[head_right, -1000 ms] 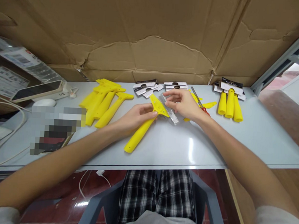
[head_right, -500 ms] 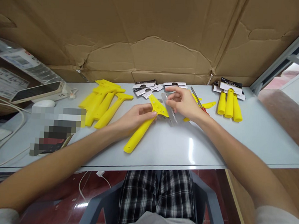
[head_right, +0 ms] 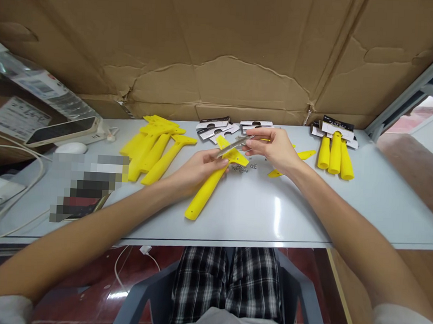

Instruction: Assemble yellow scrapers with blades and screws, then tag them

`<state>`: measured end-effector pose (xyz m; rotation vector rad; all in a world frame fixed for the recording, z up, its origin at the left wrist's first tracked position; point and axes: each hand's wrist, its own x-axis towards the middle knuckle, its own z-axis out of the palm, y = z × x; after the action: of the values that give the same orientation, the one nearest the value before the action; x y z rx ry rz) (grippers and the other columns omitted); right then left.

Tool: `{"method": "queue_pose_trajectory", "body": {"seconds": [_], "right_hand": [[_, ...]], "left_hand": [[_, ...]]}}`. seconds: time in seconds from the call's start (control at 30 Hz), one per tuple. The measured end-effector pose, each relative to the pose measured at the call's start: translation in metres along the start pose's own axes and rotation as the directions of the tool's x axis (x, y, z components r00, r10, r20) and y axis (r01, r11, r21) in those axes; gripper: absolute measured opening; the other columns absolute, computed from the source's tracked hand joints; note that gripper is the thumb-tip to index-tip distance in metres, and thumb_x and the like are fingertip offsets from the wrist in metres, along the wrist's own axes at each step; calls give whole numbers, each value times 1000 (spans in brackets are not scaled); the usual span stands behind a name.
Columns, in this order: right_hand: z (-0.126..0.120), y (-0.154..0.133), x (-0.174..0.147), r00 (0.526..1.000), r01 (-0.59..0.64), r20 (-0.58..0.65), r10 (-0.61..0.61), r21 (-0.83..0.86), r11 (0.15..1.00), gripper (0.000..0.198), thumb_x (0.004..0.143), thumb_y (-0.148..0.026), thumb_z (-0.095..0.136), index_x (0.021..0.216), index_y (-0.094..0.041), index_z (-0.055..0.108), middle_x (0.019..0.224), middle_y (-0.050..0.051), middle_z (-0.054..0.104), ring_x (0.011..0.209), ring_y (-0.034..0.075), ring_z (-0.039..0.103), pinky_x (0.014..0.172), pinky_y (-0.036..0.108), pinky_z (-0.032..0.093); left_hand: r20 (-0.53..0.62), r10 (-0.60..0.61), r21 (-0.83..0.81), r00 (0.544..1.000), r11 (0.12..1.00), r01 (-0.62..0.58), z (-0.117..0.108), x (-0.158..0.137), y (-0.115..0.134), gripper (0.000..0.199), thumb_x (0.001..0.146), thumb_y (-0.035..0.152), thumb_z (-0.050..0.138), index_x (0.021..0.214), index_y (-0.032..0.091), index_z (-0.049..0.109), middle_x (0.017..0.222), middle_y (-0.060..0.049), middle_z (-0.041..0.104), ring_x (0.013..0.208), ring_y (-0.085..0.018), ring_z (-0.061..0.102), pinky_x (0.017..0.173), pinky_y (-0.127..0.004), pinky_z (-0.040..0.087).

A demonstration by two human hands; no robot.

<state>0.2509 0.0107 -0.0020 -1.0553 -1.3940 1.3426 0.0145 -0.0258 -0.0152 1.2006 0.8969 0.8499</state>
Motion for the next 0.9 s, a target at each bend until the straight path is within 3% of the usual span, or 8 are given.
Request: {"method": "queue_pose_trajectory", "body": {"seconds": [0.13,0.27,0.4,0.57,0.63,0.77,0.9], "right_hand": [[-3,3,0,992,124,29,-121,-289,949,58,80,-65,79,107,-14,76,99,10,70,87,12,68,68,25,57],[-1,3,-2,959,271,88,-269,-566,779,44,88,-57,73,106,-17,78,106,8,72,85,7,63,74,21,51],[2,1,-5,949,302,126,-288,-620,724,36,88,-46,74,109,-17,78,106,7,73,82,7,62,75,22,48],[1,5,-5,948,294,123,-294,-692,659,35,96,-47,63,108,-17,77,88,6,72,72,7,60,79,23,47],[1,5,-5,959,255,90,-269,-692,675,38,97,-50,61,103,-15,75,78,5,69,66,7,59,76,23,46],[6,-1,-7,985,137,-5,-174,-594,793,51,92,-62,65,96,-12,73,67,4,61,57,5,52,64,22,41],[9,-2,-6,993,110,21,-117,-522,846,58,84,-68,72,91,-11,73,71,4,61,61,4,48,60,21,39]], "left_hand": [[-33,-16,-62,999,998,14,-1,2,-3,37,84,39,86,110,17,72,85,-3,69,67,-13,60,62,-29,46],[-101,-21,-121,995,993,9,-1,3,-4,37,83,37,87,109,16,70,85,-3,68,68,-13,62,62,-29,49],[-116,-14,-141,993,990,-3,-1,5,-6,40,80,36,90,107,15,69,87,-3,68,71,-14,63,64,-29,51],[-127,-13,-130,992,992,-3,1,4,-4,35,81,34,89,105,16,71,94,-5,71,73,-14,64,63,-29,51],[-125,-6,-123,992,992,-9,2,3,-2,32,82,34,87,105,16,72,92,-5,71,74,-15,64,64,-29,51],[-131,-3,-123,991,992,-13,3,2,0,32,84,35,86,107,17,73,85,-5,71,76,-16,64,68,-30,52],[-119,14,-118,993,993,-28,3,2,-1,35,84,37,86,109,17,74,104,-8,75,79,-16,65,67,-29,52]]}}
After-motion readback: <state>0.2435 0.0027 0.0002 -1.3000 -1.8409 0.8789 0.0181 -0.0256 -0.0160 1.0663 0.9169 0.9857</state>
